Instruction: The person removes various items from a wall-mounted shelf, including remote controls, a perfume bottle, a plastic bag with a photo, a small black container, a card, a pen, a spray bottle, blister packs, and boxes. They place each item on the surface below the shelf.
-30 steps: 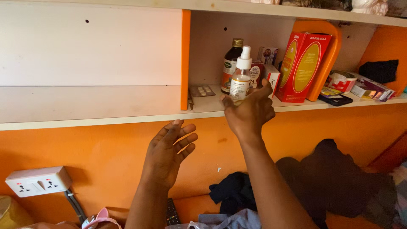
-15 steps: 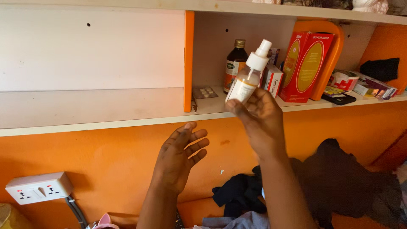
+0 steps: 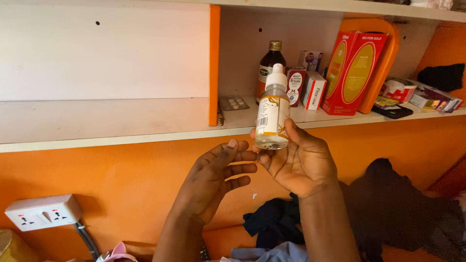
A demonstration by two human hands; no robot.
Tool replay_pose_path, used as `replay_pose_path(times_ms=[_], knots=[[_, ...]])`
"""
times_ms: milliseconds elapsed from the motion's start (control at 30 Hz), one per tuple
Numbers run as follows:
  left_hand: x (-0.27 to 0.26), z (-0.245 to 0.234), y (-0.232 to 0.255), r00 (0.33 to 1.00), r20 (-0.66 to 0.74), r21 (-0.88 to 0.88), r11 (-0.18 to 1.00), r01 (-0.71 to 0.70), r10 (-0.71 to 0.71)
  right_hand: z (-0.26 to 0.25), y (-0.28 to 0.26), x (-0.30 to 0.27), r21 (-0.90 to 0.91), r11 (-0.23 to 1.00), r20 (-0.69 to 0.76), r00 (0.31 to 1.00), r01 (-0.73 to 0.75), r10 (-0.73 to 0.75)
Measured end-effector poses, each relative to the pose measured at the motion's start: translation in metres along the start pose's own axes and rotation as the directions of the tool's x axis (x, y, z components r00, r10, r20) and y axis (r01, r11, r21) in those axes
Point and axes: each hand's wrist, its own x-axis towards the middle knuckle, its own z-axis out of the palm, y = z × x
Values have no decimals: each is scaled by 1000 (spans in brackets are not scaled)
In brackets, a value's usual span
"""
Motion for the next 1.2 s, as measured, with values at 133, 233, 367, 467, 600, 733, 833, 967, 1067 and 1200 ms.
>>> replay_pose_path(times_ms=[133,233,367,467,600,733,833,967,1067,1200], knots=[[-2,1,3,999,7,-2,999,-40,40,0,2,0,-60,998,-53,999,2,-5],[-3,1,5,999,-14,32,999,-41,42,2,1,-2,-93,995,10,999,39,-38],[-4,3,7,997,7,57,995,-83,83,2,2,-4,-216,976,0,1000,4,-4],[-3,3,8,997,-6,78,994,-79,80,1,5,-5,-279,960,-14,1000,-6,2],[-4,2,9,994,8,94,990,-107,106,2,5,-8,-422,907,8,1000,-5,9],[-5,1,7,987,53,84,984,-155,150,14,8,-13,-773,633,-37,994,40,-107],[-5,-2,5,982,53,103,977,-185,181,25,12,-19,-829,557,-66,985,37,-163],[-4,-8,-1,969,86,71,968,-240,234,32,19,-22,-977,164,82,953,134,-291],[-3,-19,-6,966,115,-5,972,-233,232,31,25,-24,-965,23,239,915,260,-324],[0,-34,-12,966,122,-18,974,-227,227,27,31,-22,-949,10,295,902,314,-314]])
